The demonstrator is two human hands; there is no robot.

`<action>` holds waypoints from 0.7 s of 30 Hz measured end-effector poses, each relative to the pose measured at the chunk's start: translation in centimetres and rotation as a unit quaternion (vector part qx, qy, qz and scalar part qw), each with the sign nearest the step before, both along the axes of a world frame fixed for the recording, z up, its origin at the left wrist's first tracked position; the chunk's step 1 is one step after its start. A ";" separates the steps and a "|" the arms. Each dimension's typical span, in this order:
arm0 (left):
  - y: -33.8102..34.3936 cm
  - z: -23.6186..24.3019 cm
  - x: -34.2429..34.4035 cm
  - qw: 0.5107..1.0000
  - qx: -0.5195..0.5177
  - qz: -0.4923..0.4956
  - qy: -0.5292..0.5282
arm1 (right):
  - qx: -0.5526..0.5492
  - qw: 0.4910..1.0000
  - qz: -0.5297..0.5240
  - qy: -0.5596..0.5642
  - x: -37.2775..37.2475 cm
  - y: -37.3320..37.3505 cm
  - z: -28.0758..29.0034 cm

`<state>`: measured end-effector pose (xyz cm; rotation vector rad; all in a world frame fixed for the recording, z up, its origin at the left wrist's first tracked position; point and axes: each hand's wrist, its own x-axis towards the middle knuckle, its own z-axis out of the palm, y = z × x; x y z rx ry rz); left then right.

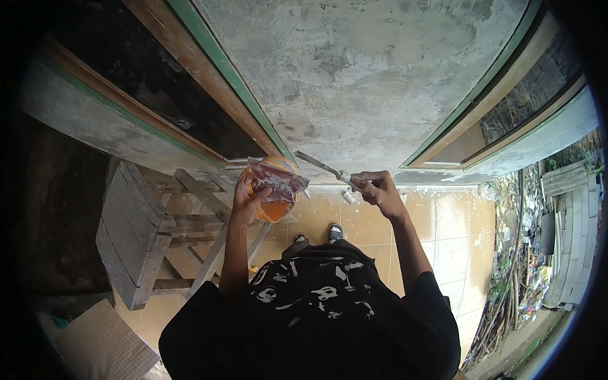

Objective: The person applies wall filler to an exterior wall surface using a plastic scraper tool.

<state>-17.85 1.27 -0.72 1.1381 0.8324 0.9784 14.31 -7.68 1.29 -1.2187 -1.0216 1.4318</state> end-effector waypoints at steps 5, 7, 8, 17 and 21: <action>-0.4 1.2 0.3 0.999 0.023 0.034 0.000 | -0.003 1.000 -0.004 -0.019 0.6 -1.0 0.3; -0.3 1.3 0.2 0.999 0.031 0.042 0.010 | 0.006 0.999 0.012 -0.041 1.3 -0.8 0.2; -0.1 0.9 0.0 0.999 0.034 0.030 0.000 | 0.016 0.997 0.029 -0.064 1.5 -0.7 0.2; 0.7 -1.6 -1.6 0.994 0.104 -0.020 -0.030 | 0.053 0.991 0.072 -0.098 -2.1 -0.3 1.9; 0.3 0.0 0.2 0.987 0.121 -0.060 -0.089 | 0.094 0.984 0.066 -0.134 -4.1 -0.5 4.9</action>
